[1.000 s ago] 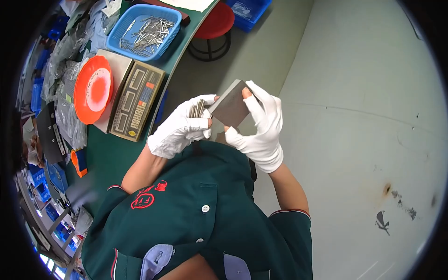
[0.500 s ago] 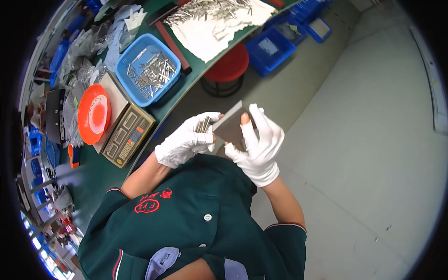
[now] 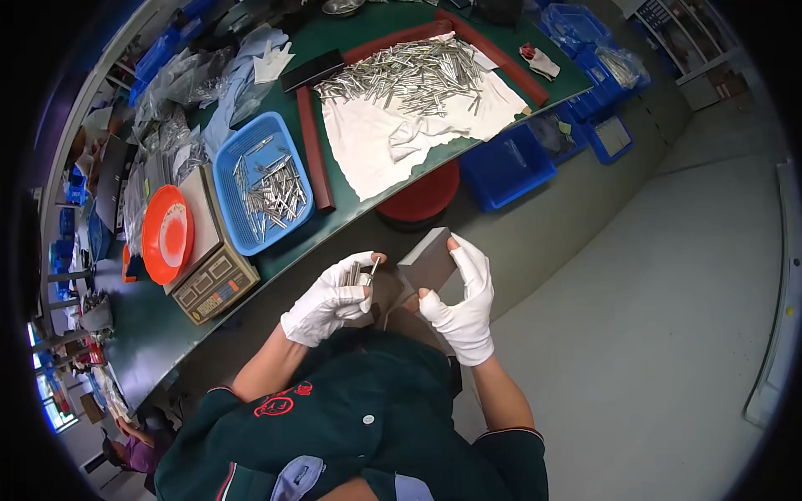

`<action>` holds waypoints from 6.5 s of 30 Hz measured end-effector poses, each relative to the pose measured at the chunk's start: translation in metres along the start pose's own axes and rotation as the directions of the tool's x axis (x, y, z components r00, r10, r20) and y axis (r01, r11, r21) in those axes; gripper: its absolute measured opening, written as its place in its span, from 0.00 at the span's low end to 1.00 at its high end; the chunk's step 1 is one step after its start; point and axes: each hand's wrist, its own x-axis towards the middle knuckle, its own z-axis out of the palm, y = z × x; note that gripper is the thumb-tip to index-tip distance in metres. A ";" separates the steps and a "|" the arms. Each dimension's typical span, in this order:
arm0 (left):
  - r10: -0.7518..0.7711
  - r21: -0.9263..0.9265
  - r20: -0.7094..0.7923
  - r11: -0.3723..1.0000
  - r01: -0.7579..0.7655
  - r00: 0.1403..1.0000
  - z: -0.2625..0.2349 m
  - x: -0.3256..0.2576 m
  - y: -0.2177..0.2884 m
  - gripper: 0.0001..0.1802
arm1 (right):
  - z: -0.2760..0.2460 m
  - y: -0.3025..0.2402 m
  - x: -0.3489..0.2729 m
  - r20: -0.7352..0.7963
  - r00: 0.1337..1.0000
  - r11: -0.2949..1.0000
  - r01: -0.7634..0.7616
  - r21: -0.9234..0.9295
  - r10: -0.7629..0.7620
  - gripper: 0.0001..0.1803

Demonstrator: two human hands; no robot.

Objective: Polishing or deburring the ends of small metal rods using a sharpening stone on a workbench.

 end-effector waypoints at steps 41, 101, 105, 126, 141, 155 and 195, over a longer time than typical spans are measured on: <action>0.546 -0.174 -0.492 0.702 -0.690 0.679 -0.123 0.261 0.049 0.38 | 0.110 0.445 0.169 0.814 -0.161 0.799 0.370 -0.475 0.558 0.17; 0.532 -0.123 -0.534 0.720 -0.683 0.657 -0.122 0.263 0.049 0.37 | 0.118 0.430 0.193 0.826 -0.003 0.816 0.160 -0.556 0.563 0.21; 0.523 -0.100 -0.541 0.737 -0.668 0.658 -0.122 0.264 0.052 0.40 | 0.143 0.406 0.204 0.855 -0.009 0.838 0.200 -0.507 0.519 0.22; 0.554 0.085 -0.454 0.806 -0.586 0.697 -0.106 0.257 0.052 0.30 | 0.027 0.192 0.305 0.944 0.068 0.931 0.206 0.303 -0.322 0.19; 0.670 0.163 -0.270 0.740 -0.653 0.692 -0.127 0.281 0.095 0.36 | 0.138 0.187 0.335 0.723 0.553 0.496 0.803 -0.330 -0.415 0.35; 0.647 0.160 -0.221 0.762 -0.628 0.729 -0.127 0.285 0.087 0.37 | 0.166 0.222 0.352 0.374 0.517 0.602 0.784 0.155 -0.770 0.42; 0.566 0.017 -0.247 0.814 -0.581 0.786 -0.125 0.285 0.087 0.35 | 0.171 0.218 0.343 0.371 0.481 0.563 0.812 0.152 -0.794 0.44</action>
